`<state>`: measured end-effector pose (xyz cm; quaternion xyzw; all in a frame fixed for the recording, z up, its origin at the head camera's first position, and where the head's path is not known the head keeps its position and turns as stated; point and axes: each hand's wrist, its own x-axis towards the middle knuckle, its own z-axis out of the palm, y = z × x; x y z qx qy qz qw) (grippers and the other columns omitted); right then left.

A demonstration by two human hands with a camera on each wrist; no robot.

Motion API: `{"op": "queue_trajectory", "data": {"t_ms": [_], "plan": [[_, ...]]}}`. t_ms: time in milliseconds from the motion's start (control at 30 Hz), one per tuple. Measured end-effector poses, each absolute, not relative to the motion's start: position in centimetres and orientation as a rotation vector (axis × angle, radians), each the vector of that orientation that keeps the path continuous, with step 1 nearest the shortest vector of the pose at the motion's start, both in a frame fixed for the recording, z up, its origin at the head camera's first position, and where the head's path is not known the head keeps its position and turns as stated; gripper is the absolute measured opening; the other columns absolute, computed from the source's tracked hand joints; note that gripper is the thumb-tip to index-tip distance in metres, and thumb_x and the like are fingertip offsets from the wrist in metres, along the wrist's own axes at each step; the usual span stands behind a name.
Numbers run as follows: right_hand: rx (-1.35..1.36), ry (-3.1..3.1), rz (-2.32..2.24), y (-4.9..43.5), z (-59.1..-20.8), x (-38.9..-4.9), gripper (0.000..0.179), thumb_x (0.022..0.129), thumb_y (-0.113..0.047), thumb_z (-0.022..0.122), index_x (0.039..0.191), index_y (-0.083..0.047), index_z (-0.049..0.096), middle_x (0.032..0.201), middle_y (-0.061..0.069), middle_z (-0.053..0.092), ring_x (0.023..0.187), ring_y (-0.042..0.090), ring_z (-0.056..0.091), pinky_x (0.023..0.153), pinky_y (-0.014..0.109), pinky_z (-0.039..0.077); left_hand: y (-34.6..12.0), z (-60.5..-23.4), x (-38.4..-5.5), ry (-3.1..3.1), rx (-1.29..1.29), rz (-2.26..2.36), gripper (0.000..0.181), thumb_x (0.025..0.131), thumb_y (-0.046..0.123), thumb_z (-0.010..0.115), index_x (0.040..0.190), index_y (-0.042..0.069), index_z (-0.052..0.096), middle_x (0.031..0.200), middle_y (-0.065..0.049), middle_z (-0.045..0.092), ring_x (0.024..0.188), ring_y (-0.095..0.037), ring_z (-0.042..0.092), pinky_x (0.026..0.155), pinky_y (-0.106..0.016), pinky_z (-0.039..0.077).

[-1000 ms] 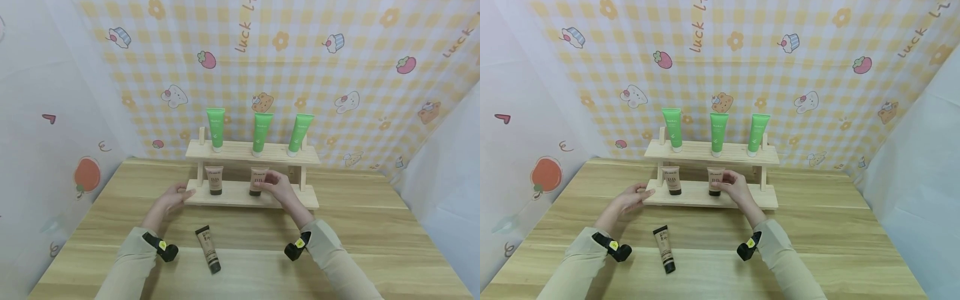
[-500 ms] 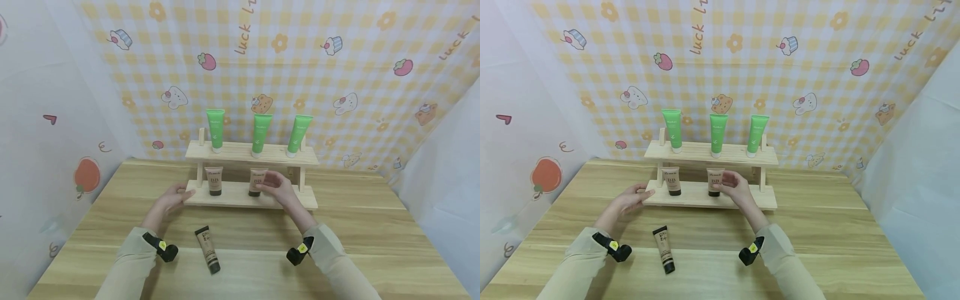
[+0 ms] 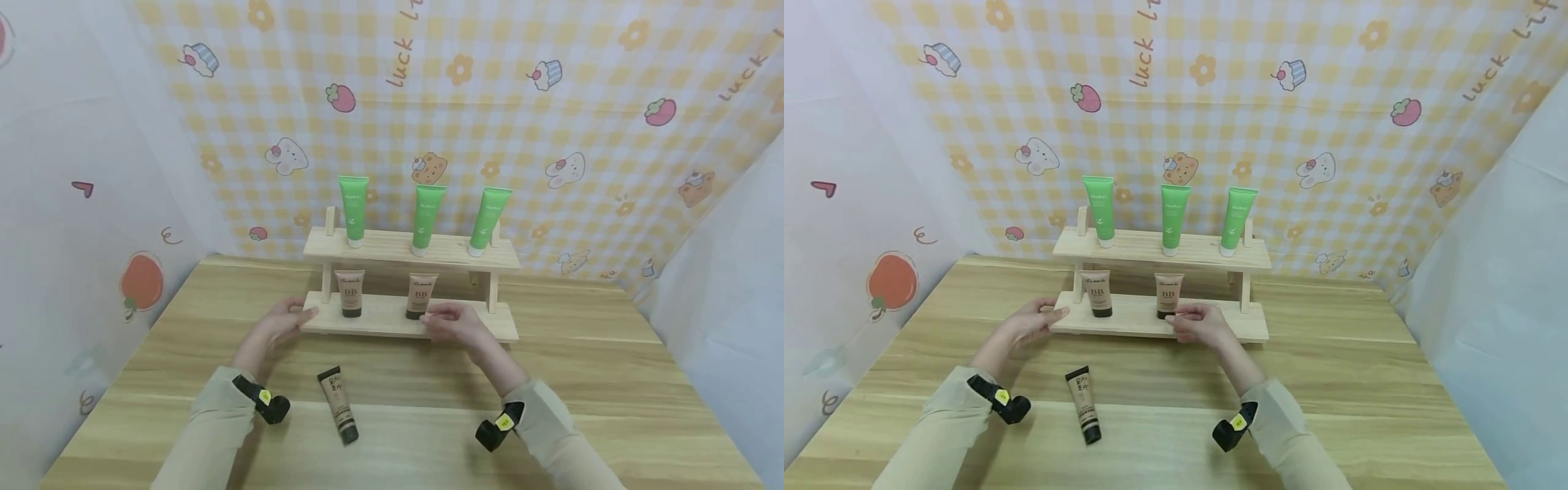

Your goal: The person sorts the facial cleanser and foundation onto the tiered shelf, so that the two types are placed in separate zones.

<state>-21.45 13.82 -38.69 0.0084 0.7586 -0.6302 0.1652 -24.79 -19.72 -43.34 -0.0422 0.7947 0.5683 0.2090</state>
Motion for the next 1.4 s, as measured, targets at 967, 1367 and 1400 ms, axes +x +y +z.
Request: {"op": "queue_trajectory", "data": {"t_ms": [967, 1367, 1400], "plan": [[-0.265, 1.955, -1.407, 4.6, -42.0, -19.1, 0.048, 0.08, -0.002, 0.065, 0.124, 0.006, 0.048, 0.105, 0.022, 0.064, 0.083, 0.024, 0.067, 0.075, 0.035, 0.057, -19.6, -42.8, -24.8, 2.196, -0.12, 1.564, 0.065, 0.093, 0.026, 0.051, 0.138, -0.01, 0.019, 0.141, -0.034, 0.021, 0.129, -0.044, 0.032, 0.109, -0.048, 0.03], [-0.341, 2.268, -1.188, 1.1, -42.8, -16.8, 0.069, 0.068, -0.011, 0.078, 0.126, 0.005, 0.045, 0.085, 0.006, 0.057, 0.068, 0.015, 0.055, 0.058, 0.025, 0.05, -19.8, -42.9, -24.5, 2.197, -0.1, 1.573, 0.065, 0.093, 0.026, 0.05, 0.137, -0.011, 0.019, 0.14, -0.035, 0.024, 0.129, -0.046, 0.031, 0.108, -0.05, 0.03], [-0.355, 2.283, -1.17, 0.9, -42.9, -16.7, 0.068, 0.068, -0.01, 0.077, 0.126, 0.006, 0.045, 0.08, 0.004, 0.056, 0.064, 0.013, 0.053, 0.055, 0.023, 0.048, -19.8, -42.9, -24.5, 2.194, -0.098, 1.574, 0.065, 0.093, 0.026, 0.05, 0.137, -0.011, 0.019, 0.14, -0.035, 0.023, 0.129, -0.046, 0.031, 0.108, -0.051, 0.03]]}}
